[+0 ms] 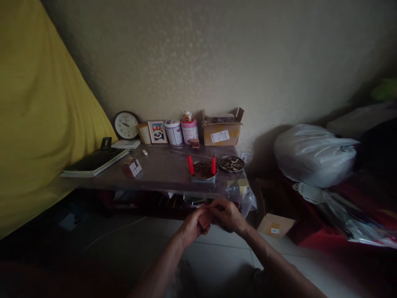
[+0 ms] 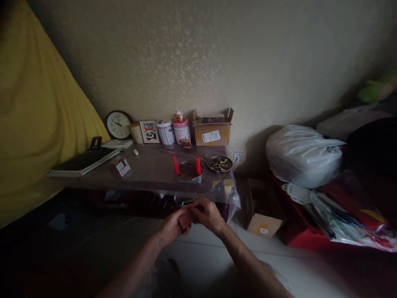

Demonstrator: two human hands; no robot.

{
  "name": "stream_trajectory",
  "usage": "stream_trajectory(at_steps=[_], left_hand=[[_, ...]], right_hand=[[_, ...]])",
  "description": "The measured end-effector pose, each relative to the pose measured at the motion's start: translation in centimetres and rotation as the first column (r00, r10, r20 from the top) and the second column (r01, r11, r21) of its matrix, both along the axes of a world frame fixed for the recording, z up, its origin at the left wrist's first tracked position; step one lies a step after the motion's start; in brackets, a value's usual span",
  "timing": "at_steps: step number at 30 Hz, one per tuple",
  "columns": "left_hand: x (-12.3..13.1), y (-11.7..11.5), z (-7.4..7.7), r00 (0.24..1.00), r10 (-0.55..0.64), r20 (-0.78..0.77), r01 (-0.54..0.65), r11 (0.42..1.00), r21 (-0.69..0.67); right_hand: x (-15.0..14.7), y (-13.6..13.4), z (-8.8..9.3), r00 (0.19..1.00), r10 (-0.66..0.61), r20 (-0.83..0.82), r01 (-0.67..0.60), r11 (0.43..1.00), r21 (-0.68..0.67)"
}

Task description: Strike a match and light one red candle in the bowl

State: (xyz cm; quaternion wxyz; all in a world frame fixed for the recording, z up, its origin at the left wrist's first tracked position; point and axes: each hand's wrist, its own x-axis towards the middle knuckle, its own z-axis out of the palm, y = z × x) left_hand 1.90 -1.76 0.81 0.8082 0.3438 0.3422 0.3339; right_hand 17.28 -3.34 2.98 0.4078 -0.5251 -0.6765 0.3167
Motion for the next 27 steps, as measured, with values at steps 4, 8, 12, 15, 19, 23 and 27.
stream_trajectory(at_steps=[4,8,12,15,19,23,27], left_hand=[[-0.2,0.2,0.1,0.997,0.071,0.038,-0.069,0.997,-0.04],[-0.4,0.4,0.2,0.991,0.108,0.077,-0.1,0.99,-0.095],[-0.4,0.4,0.3,0.986,0.124,0.11,-0.115,0.99,-0.085],[-0.4,0.3,0.3,0.989,0.113,0.099,-0.106,0.991,-0.079],[-0.2,0.2,0.3,0.99,0.098,0.102,-0.091,0.993,-0.072],[-0.1,0.2,0.4,0.988,0.104,0.111,-0.099,0.993,-0.057],[-0.2,0.3,0.4,0.988,0.099,0.118,-0.097,0.995,-0.023]], right_hand=[[0.4,0.4,-0.3,0.941,-0.096,-0.324,0.067,0.993,-0.101],[0.2,0.5,-0.2,0.903,-0.092,-0.42,0.038,0.99,-0.136],[-0.4,0.0,0.4,0.906,-0.047,-0.421,-0.028,0.985,-0.172],[-0.7,-0.1,0.5,0.933,-0.055,-0.356,0.001,0.988,-0.152],[-0.9,-0.1,0.1,0.935,-0.059,-0.35,-0.003,0.985,-0.175],[-0.6,-0.1,0.0,0.919,-0.054,-0.39,-0.003,0.99,-0.144],[-0.4,-0.2,0.2,0.952,-0.05,-0.303,0.022,0.995,-0.094]])
